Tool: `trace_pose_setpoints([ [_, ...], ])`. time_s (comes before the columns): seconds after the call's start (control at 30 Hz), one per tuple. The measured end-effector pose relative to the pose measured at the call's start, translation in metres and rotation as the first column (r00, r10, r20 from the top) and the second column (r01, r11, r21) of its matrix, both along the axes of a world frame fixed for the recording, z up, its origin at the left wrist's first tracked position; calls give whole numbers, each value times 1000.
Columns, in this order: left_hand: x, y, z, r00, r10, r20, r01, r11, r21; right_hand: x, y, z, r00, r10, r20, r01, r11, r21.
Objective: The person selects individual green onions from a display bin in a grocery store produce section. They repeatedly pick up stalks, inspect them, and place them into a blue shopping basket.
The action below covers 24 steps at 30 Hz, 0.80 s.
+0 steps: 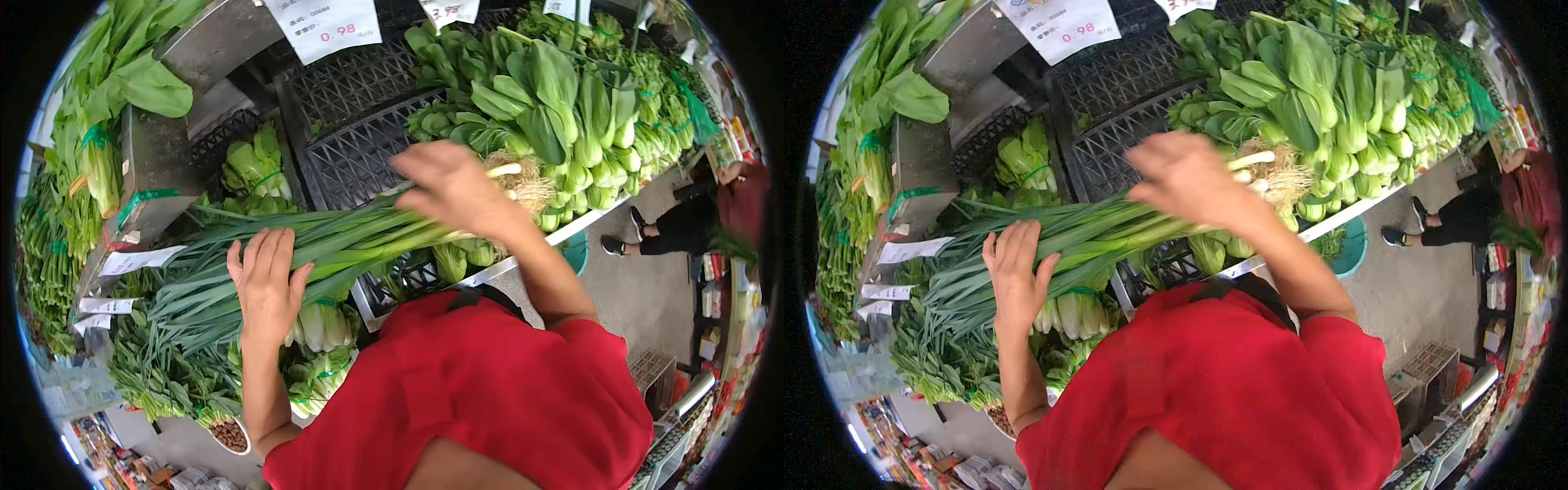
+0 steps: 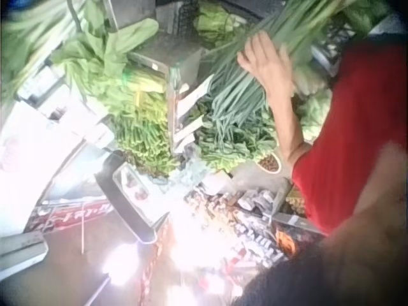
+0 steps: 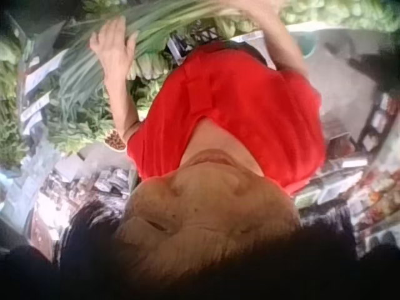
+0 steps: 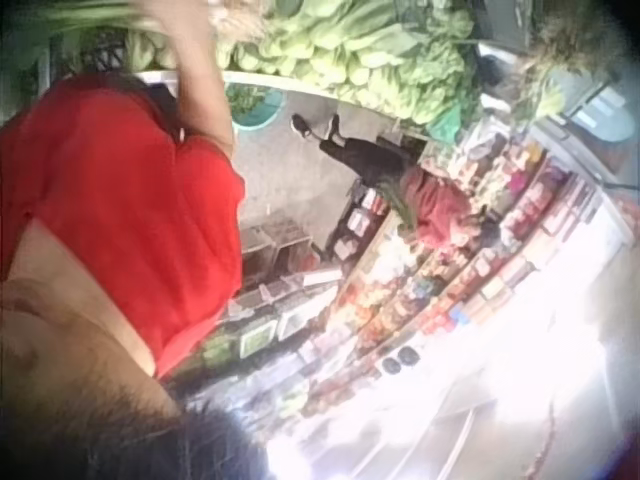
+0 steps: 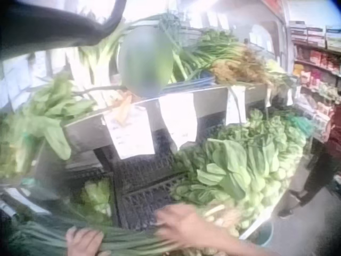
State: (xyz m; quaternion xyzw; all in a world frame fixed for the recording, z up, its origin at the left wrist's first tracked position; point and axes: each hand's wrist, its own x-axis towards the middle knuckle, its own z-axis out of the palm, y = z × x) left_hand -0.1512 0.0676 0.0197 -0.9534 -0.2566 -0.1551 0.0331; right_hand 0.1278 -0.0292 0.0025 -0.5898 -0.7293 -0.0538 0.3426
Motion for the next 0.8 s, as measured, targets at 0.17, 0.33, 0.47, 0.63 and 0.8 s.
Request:
trace_pose_setpoints([
  [0.17, 0, -4, 9, 999, 22, -40, -23, 1000, -10, 83, -48, -27, 950, -279, 142, 313, 854, -416],
  [0.33, 4, -3, 16, 999, -17, -51, 17, 1000, -7, 99, -61, -65, 953, -245, 178, 281, 934, -222],
  [0.47, -1, -1, 24, 999, -35, -8, 35, 999, 27, 98, -62, -55, 960, -230, 162, 263, 939, -222],
  [0.63, -14, 0, 20, 996, 82, -42, -82, 997, -1, 82, -72, -54, 971, -179, 157, 213, 949, -234],
  [0.8, -7, -12, 20, 993, 114, -39, -116, 992, -58, 87, -77, -82, 976, -205, 71, 217, 937, -275],
])
